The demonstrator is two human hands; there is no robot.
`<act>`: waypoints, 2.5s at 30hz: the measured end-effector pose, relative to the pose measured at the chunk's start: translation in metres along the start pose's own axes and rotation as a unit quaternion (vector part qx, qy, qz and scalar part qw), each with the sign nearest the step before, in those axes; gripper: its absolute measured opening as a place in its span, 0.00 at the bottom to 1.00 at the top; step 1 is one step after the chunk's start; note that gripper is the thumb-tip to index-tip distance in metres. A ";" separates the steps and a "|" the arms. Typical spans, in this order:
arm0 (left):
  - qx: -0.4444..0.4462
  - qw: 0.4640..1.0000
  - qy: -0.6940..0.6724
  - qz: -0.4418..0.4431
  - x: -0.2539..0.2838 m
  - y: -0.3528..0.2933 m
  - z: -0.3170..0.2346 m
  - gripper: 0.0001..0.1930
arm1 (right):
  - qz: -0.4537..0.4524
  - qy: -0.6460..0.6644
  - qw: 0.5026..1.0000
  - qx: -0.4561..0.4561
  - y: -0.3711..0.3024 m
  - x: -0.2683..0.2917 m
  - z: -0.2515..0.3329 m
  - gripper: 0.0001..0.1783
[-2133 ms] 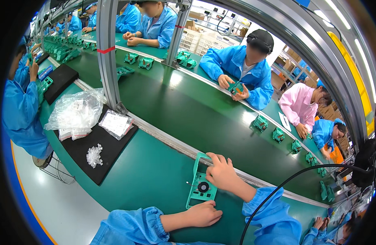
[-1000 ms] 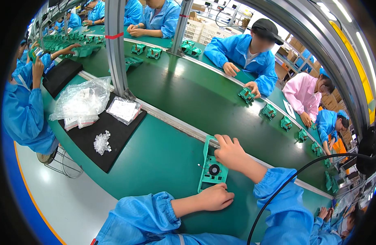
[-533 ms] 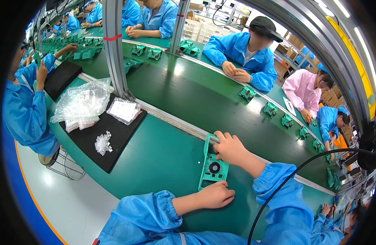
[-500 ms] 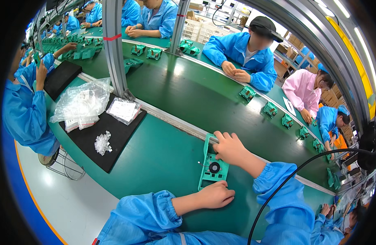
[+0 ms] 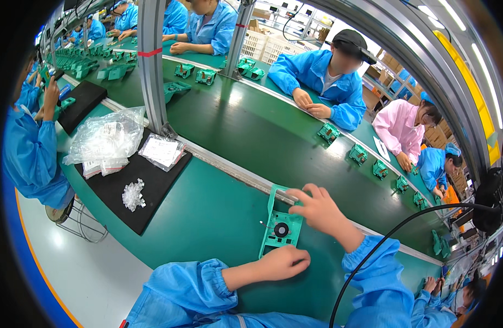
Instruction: The person assembles green plastic electronic enclosures by hand on a factory assembly line.
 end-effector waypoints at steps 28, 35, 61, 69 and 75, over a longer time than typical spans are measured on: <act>0.218 0.750 -0.556 -0.285 0.073 -0.023 0.090 0.09 | 0.049 -0.183 0.553 -0.811 -0.579 -0.024 -0.077 0.16; 0.238 0.774 -0.524 -0.263 0.065 -0.019 0.086 0.05 | -0.175 -0.023 0.800 -0.573 -0.317 -0.024 -0.099 0.21; 0.225 0.829 -0.376 -0.347 0.118 -0.042 0.092 0.08 | -0.334 0.478 0.761 -0.283 -0.013 -0.040 0.001 0.05; 0.256 0.899 -0.238 -0.264 0.110 -0.028 0.083 0.11 | -0.346 0.417 0.785 -0.300 -0.021 -0.034 -0.008 0.04; 0.190 0.959 -0.082 -0.194 0.110 -0.018 0.056 0.14 | -0.320 0.450 0.774 -0.311 -0.021 -0.047 -0.011 0.05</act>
Point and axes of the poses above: each hand's wrist, its own y-axis towards the middle knuckle, its own x-axis out of the back of the hand, z = x × y, the point moved 10 cm from there along y, towards the middle knuckle, and after that the axes turned 12 degrees about -y, right-handed, at the moved point
